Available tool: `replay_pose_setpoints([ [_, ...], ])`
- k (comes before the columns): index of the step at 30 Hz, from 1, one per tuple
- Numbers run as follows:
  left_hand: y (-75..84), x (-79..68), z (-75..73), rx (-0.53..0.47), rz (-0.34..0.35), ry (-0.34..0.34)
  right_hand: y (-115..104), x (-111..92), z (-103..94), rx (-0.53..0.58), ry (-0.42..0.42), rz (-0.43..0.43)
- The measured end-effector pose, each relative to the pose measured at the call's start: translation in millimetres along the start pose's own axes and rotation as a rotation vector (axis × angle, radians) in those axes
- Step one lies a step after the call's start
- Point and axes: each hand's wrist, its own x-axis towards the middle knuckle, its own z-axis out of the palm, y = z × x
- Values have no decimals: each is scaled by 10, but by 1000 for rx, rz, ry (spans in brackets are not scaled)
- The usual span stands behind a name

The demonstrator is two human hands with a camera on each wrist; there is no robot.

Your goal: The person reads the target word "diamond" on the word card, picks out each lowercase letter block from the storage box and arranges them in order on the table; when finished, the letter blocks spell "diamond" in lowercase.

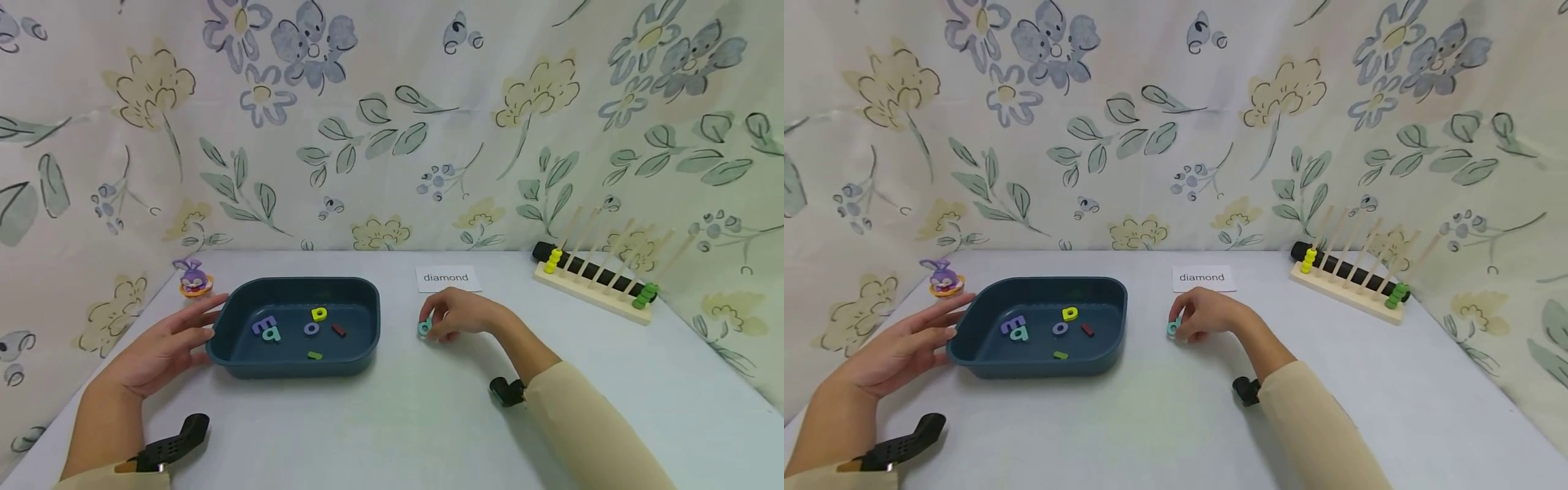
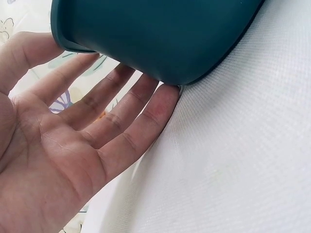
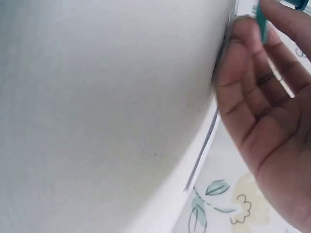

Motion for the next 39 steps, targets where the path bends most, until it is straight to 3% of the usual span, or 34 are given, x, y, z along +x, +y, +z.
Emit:
replay_pose_setpoints([
  [22,4,-15,-7,-24,-3,-5,-37,80,81,-45,34,88],
  [39,12,-5,10,-17,-20,6,-70,67,88,-71,28,92],
])
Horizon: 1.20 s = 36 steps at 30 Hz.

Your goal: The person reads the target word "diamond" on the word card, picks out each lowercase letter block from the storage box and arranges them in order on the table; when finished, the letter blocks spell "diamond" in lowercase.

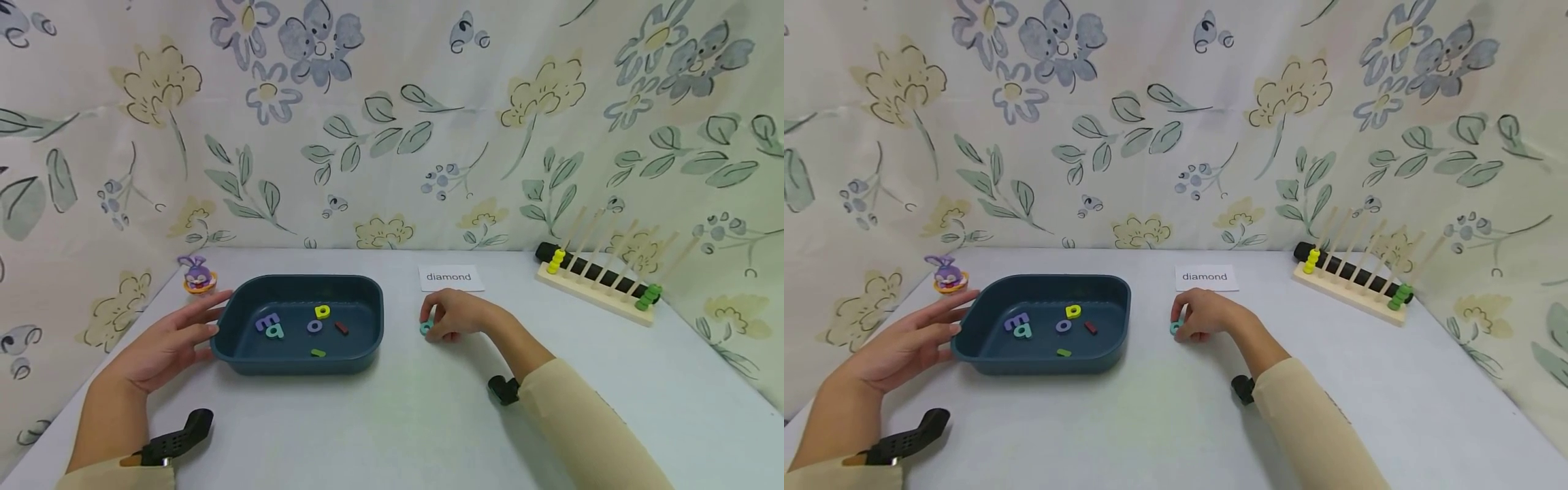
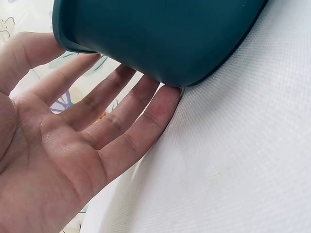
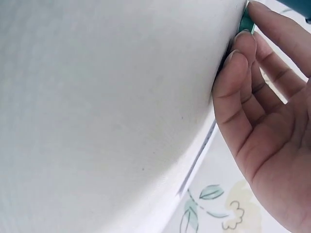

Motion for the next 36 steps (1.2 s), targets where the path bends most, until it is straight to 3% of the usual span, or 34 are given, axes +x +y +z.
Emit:
replay_pose_setpoints([
  [14,39,-4,16,26,3,1,-19,-34,-155,44,-1,-41],
  [26,12,-13,30,32,-1,11,-267,-38,-299,97,35,-182],
  [36,14,-5,24,23,14,8,-555,-10,-345,120,28,-234],
])
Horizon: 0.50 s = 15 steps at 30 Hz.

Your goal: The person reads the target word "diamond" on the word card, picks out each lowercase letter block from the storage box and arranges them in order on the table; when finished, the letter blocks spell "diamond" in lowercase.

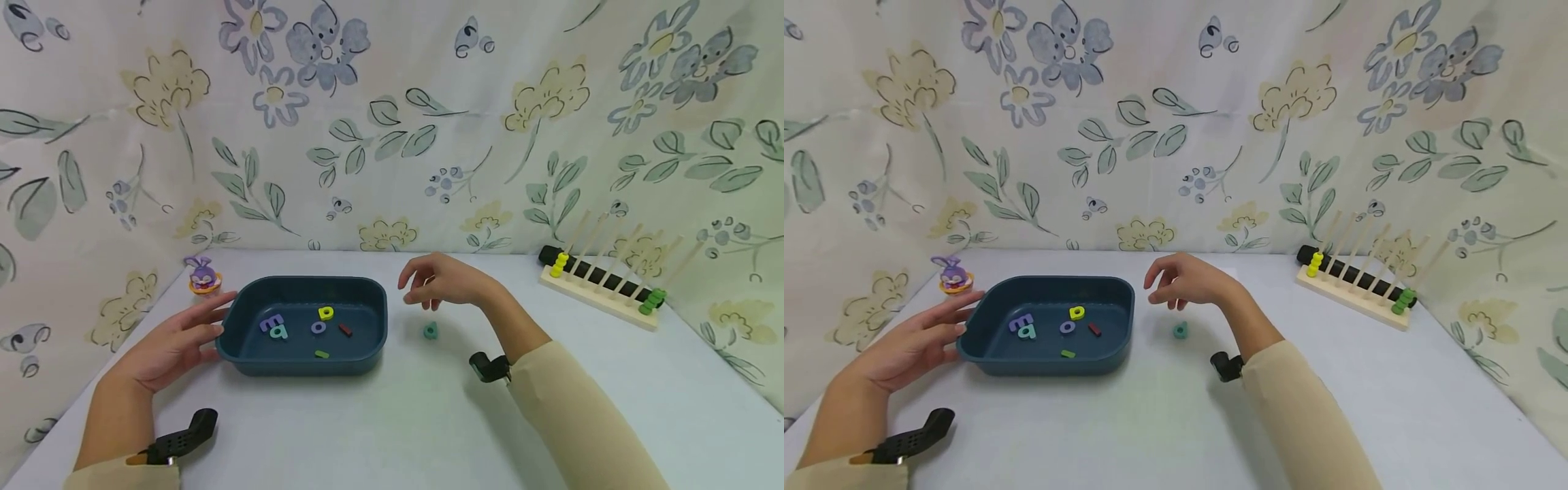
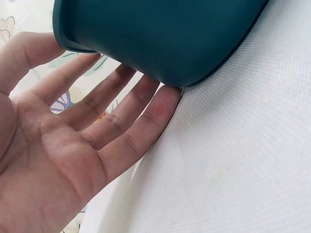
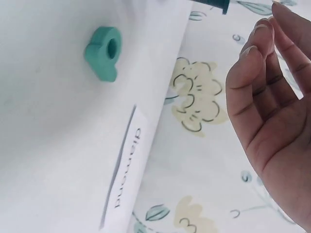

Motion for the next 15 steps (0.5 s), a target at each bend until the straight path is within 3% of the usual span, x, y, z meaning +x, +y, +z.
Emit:
replay_pose_setpoints([
  [15,36,-25,21,19,-15,14,-327,241,49,-22,-40,-60],
])
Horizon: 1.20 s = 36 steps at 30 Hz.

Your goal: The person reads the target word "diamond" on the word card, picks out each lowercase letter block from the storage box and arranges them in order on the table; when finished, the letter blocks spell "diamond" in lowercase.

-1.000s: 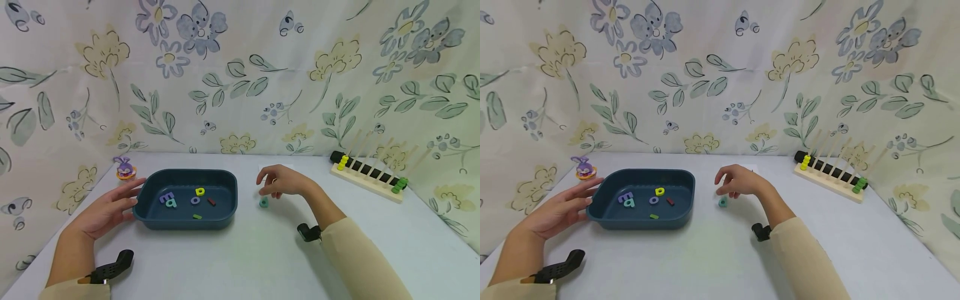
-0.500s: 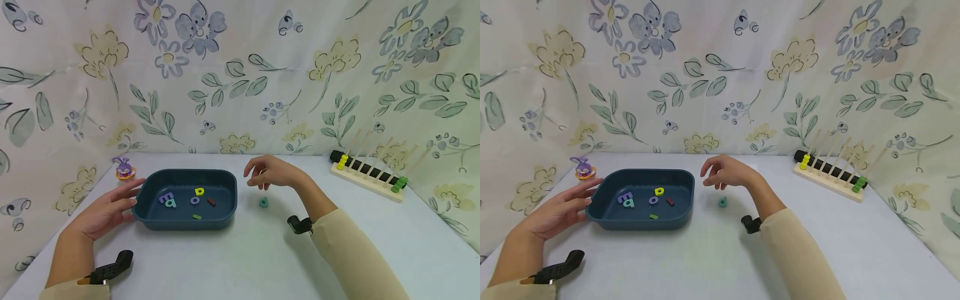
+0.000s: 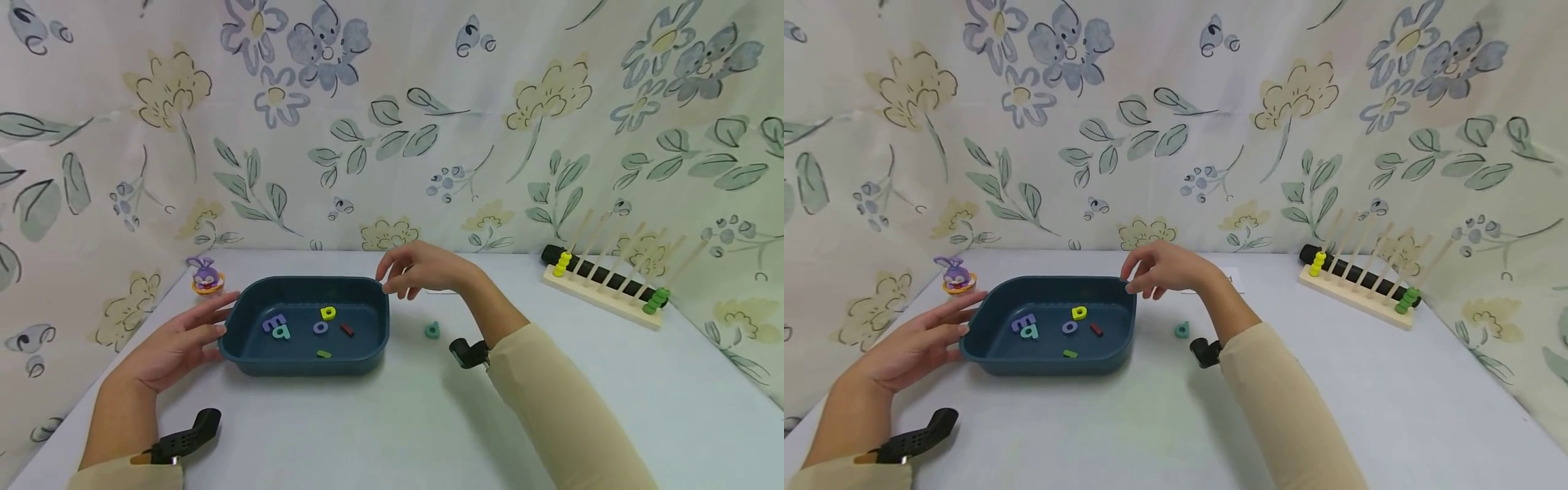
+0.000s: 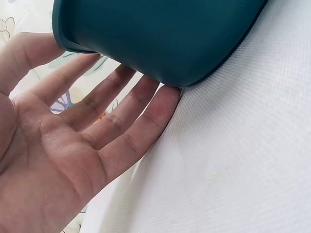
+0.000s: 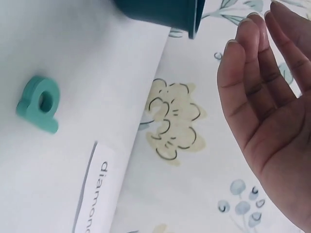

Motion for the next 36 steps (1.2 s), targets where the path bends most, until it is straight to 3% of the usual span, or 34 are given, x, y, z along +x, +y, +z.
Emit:
replay_pose_setpoints([
  [13,-20,-9,17,-14,2,-1,-258,300,98,-57,-126,70],
  [18,-17,1,-2,-3,1,-6,-342,409,163,-80,-126,107],
  [26,-21,16,-12,0,3,-15,-408,528,262,-21,-157,175],
  [36,-1,9,17,6,0,-14,-437,700,358,-67,-181,238],
])
